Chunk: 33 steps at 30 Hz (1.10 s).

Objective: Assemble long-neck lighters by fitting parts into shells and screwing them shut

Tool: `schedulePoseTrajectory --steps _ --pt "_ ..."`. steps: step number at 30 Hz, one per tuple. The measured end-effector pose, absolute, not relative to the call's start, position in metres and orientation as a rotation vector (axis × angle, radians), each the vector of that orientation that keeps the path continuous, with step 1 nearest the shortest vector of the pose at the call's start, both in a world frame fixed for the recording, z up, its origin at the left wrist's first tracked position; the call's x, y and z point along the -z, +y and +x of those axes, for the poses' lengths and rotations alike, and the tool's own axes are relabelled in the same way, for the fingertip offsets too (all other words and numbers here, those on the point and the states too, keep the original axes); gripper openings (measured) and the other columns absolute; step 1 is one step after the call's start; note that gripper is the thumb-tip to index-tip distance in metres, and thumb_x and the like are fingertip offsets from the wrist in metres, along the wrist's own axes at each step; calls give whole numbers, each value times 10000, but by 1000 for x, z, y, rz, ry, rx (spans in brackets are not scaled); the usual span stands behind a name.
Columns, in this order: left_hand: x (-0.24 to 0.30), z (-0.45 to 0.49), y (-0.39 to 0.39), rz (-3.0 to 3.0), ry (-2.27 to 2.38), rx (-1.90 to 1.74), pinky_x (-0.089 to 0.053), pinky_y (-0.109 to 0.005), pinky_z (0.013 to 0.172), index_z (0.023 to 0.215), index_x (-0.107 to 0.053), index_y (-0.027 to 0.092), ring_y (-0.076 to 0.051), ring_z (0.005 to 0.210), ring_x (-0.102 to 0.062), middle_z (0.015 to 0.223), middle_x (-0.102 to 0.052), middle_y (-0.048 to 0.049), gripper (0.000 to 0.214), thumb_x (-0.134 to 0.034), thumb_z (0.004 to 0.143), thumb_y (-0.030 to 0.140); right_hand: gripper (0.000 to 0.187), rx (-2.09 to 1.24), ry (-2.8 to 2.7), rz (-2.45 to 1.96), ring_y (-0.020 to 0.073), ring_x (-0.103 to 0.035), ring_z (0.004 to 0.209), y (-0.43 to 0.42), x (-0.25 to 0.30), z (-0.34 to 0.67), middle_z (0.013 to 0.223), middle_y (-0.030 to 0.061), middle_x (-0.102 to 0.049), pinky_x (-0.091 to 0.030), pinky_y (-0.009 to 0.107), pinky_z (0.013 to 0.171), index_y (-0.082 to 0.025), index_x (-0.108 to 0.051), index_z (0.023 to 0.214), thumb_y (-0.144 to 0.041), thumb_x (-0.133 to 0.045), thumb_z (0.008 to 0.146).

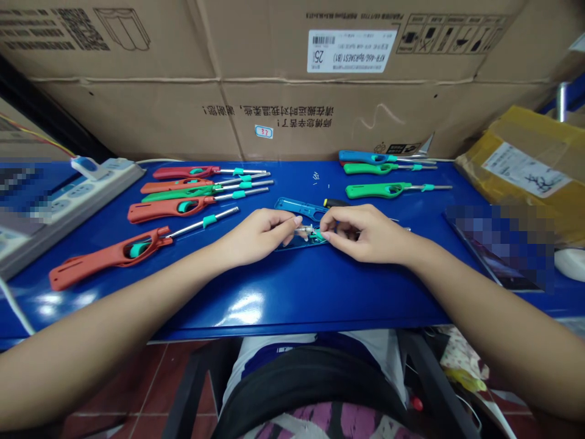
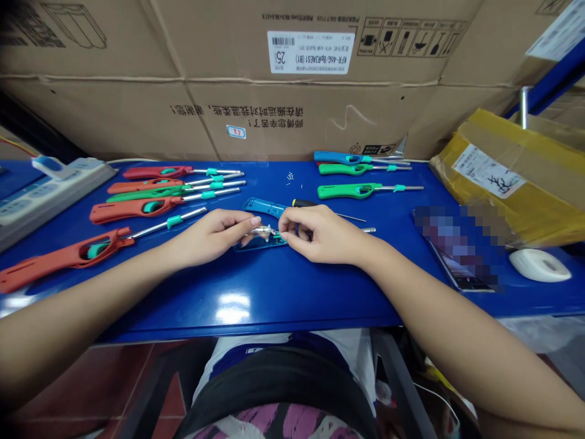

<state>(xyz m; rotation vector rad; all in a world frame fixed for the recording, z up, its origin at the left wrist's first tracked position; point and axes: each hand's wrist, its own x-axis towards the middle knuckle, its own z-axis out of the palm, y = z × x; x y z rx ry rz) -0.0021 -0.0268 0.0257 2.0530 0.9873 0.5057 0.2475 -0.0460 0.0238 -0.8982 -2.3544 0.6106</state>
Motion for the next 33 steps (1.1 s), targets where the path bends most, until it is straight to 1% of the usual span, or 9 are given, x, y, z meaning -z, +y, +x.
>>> schedulePoseTrajectory --steps 8,14,20,25,33 --pt "-25 -2 -26 2080 975 -498 -341 -263 594 659 -536 175 -125 586 -449 616 -502 14 492 -431 1028 483 26 -597 -2363 -911 67 -473 530 -47 -25 248 707 -42 -590 -367 193 520 -183 -635 936 -188 -613 922" --pt "-25 -3 -26 2080 966 -505 -342 -262 596 661 -535 175 -122 587 -446 617 -498 17 490 -432 1033 477 22 -584 -2366 -917 68 -451 524 -47 -25 249 712 -41 -595 -349 200 518 -189 -630 938 -192 -612 926" --pt "-24 -3 -26 2097 963 -490 -340 -264 600 663 -533 177 -124 593 -450 627 -493 17 482 -432 1033 467 38 -570 -2391 -918 70 -475 538 -45 -25 249 748 -26 -621 -370 205 537 -185 -643 944 -193 -610 927" --pt "-25 -2 -27 2087 987 -489 -330 -264 579 659 -532 178 -124 576 -433 613 -482 19 489 -443 1022 493 37 -588 -2408 -904 78 -486 551 -46 -26 249 755 -23 -631 -377 210 549 -191 -634 945 -186 -605 924" --pt "-25 -2 -26 2092 994 -477 -329 -270 585 657 -527 179 -127 578 -432 612 -478 17 488 -433 1019 493 34 -601 -2433 -905 75 -494 552 -47 -26 250 737 -31 -615 -380 205 556 -188 -622 943 -173 -600 923"
